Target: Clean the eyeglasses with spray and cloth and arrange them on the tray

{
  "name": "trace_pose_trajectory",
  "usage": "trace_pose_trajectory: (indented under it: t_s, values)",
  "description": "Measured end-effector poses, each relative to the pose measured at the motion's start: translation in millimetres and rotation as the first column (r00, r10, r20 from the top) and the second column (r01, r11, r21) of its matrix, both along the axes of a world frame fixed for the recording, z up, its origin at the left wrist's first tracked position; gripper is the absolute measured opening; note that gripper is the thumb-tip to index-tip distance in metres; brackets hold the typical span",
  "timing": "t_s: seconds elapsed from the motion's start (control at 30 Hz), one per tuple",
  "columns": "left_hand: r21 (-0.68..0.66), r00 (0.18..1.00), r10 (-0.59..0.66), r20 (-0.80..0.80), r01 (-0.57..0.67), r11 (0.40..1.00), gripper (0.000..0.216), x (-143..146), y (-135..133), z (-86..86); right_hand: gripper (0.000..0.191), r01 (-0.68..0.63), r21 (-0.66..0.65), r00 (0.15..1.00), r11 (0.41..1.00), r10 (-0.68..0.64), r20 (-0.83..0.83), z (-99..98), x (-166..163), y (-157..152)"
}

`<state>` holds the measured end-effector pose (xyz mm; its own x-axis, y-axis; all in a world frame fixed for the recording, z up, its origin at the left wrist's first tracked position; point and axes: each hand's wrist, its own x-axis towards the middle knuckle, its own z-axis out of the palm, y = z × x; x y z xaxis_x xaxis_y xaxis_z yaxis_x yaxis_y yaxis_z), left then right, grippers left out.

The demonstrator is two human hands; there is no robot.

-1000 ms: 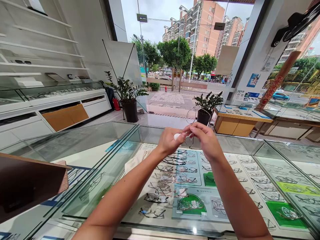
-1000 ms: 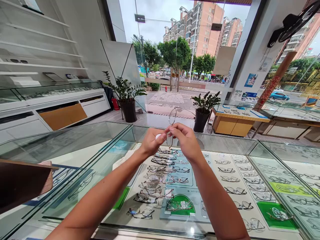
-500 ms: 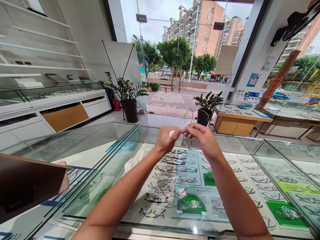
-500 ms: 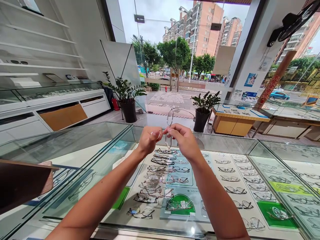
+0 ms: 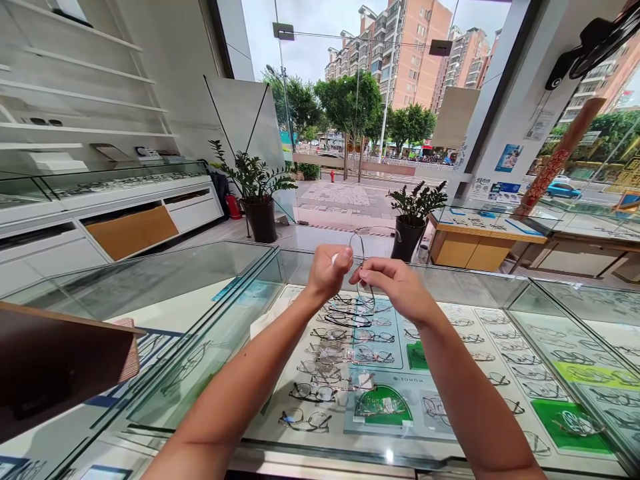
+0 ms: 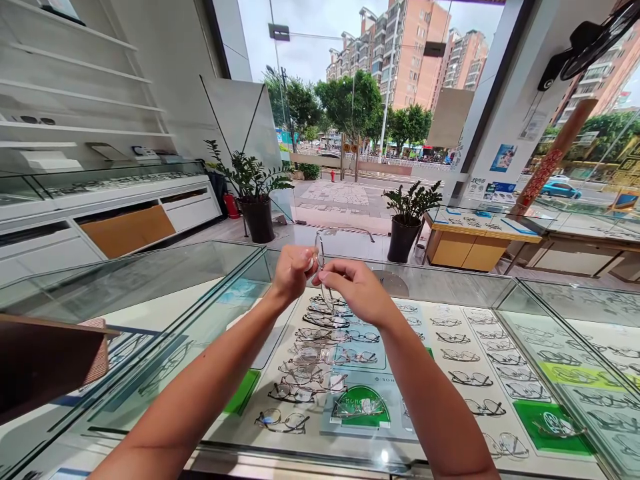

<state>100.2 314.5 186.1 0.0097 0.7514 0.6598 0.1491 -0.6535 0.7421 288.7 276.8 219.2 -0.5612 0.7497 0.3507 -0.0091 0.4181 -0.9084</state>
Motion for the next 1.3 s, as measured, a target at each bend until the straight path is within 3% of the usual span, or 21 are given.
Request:
trace_pose_trajectory:
  t_s: [0.13, 0.27, 0.37, 0.73, 0.83, 0.9, 0.97, 1.03, 1.13, 1.3]
  values:
    - [0.003, 0.999, 0.009, -0.038, -0.009, 1.000, 0.074, 1, -6, 1.5, 0.023, 0.055, -0.004, 0.991, 0.998, -0.056, -0.119, 0.9, 2, 2]
    - [-0.034, 0.963, -0.059, -0.261, 0.052, 0.998, 0.074, 4, -10, 4.8, 0.022, 0.196, -0.012, 0.938, 0.981, -0.191, -0.290, 0.3, 5, 7]
    - [-0.047, 0.934, -0.088, -0.345, 0.076, 0.996, 0.072, 9, -11, 3.7, 0.021, 0.213, -0.003, 0.927, 0.977, -0.203, -0.314, -0.5, 4, 9]
    - [-0.089, 0.969, -0.139, -0.203, 0.123, 0.988, 0.074, 9, 1, -9.3, 0.021, 0.237, 0.020, 0.929, 0.971, -0.221, -0.298, -1.2, 4, 11]
    - [-0.056, 0.982, -0.011, -0.191, 0.000, 0.998, 0.066, -3, 17, -11.1, 0.022, 0.257, 0.028, 0.927, 0.966, -0.238, -0.290, -0.5, 5, 11]
    - [-0.084, 0.953, 0.167, -0.254, -0.194, 0.977, 0.048, -14, 34, -15.6, 0.022, 0.261, 0.021, 0.926, 0.965, -0.244, -0.287, -0.1, 5, 11]
    - [-0.142, 0.850, 0.355, -0.388, -0.436, 0.888, 0.022, -29, 53, -23.3, 0.022, 0.263, 0.016, 0.927, 0.965, -0.248, -0.283, 0.3, 5, 10]
    - [-0.185, 0.760, 0.442, -0.476, -0.578, 0.795, 0.022, -46, 72, -33.2, 0.023, 0.265, 0.013, 0.928, 0.964, -0.252, -0.275, 0.6, 4, 10]
    - [-0.233, 0.693, 0.456, -0.558, -0.658, 0.716, 0.026, -75, 93, -49.7, 0.023, 0.262, 0.012, 0.928, 0.965, -0.249, -0.277, 1.0, 5, 9]
    - [-0.321, 0.651, 0.329, -0.684, -0.674, 0.665, 0.026, -120, 109, -75.3, 0.022, 0.259, 0.015, 0.930, 0.966, -0.245, -0.275, 1.7, 5, 8]
